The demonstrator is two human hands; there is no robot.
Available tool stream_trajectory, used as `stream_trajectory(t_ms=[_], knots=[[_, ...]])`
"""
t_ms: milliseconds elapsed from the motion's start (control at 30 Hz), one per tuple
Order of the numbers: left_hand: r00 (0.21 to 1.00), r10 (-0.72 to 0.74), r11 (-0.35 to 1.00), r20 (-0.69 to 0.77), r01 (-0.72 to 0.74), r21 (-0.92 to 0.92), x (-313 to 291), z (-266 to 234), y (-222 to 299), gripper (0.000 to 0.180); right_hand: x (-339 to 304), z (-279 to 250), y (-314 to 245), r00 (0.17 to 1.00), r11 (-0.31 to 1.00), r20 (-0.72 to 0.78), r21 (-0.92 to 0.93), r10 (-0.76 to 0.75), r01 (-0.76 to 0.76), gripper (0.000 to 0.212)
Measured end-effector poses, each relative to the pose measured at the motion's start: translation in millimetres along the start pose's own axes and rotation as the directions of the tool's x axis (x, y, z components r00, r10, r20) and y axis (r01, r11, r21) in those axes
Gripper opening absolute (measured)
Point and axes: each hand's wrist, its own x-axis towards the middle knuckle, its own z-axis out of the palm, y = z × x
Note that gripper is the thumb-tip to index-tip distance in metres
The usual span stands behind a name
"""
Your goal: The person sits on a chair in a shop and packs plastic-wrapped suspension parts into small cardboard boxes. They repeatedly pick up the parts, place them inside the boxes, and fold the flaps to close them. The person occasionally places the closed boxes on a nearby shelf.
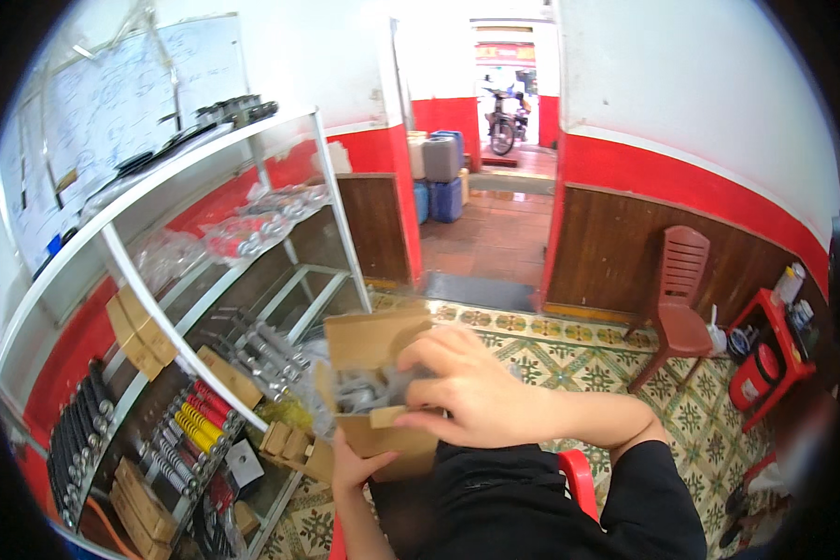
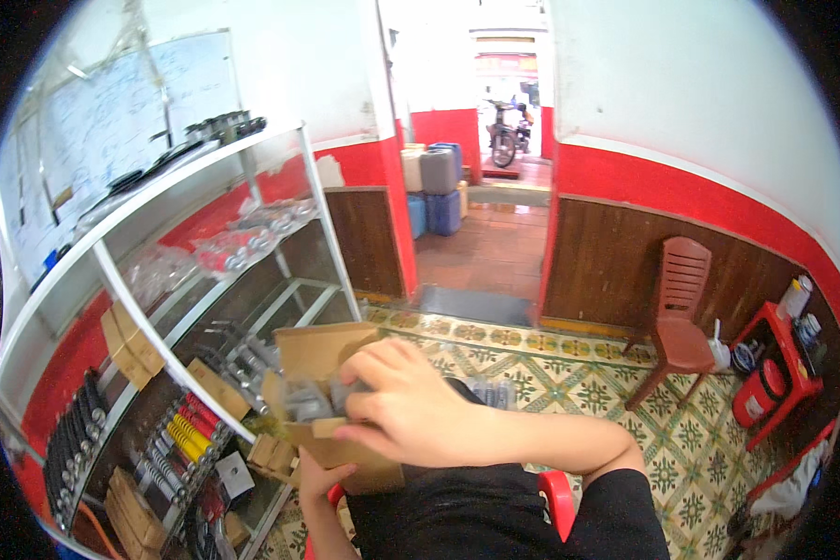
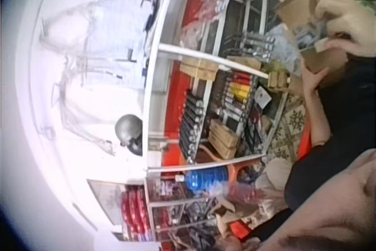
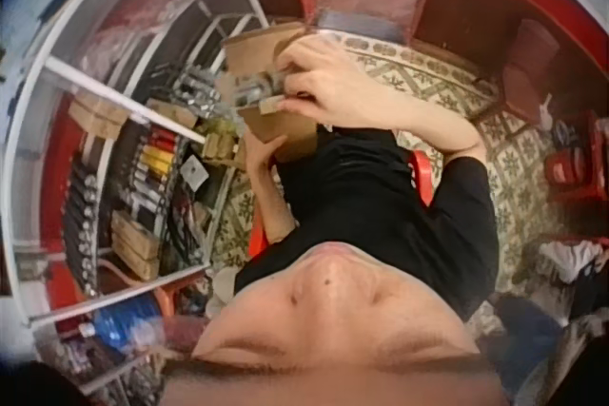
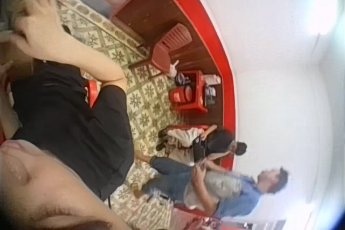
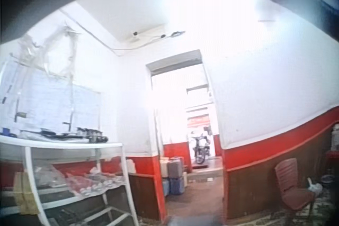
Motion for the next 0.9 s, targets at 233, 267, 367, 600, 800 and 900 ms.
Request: stream_trajectory(t_ms=[233,267,367,600,800,900], knots=[[0.987,0.073,0.996,-0.144,-0.067,0.051,1.7,-18.7,7.8,0.092,-4.4,44.2,2.8,0.982,0.965,-0.19,0.26,0.017,0.034,0.021],[0.953,0.116,0.993,-0.279,-0.109,0.037,7.1,-3.2,32.2,0.093,-1.6,49.8,3.0,0.977,0.953,-0.214,0.3,0.017,0.049,0.022],[0.784,0.55,0.825,-0.287,-0.458,0.33,36.1,22.2,92.5,0.091,-0.8,63.8,6.7,0.943,0.955,-0.33,0.288,0.037,0.064,0.027],[0.797,0.573,0.754,-0.189,-0.422,0.503,42.9,-14.3,95.3,0.076,-5.2,136.0,3.8,0.421,0.761,-0.826,0.533,0.374,0.37,0.038],[0.77,0.576,0.802,-0.273,-0.467,0.373,38.9,-23.9,99.1,0.07,-3.8,111.0,6.5,0.863,0.937,-0.499,0.334,0.082,0.103,0.038],[0.779,0.553,0.818,-0.295,-0.44,0.371,35.6,-25.2,100.6,0.045,7.0,104.1,6.5,0.891,0.898,-0.441,0.428,0.11,0.101,0.037]])
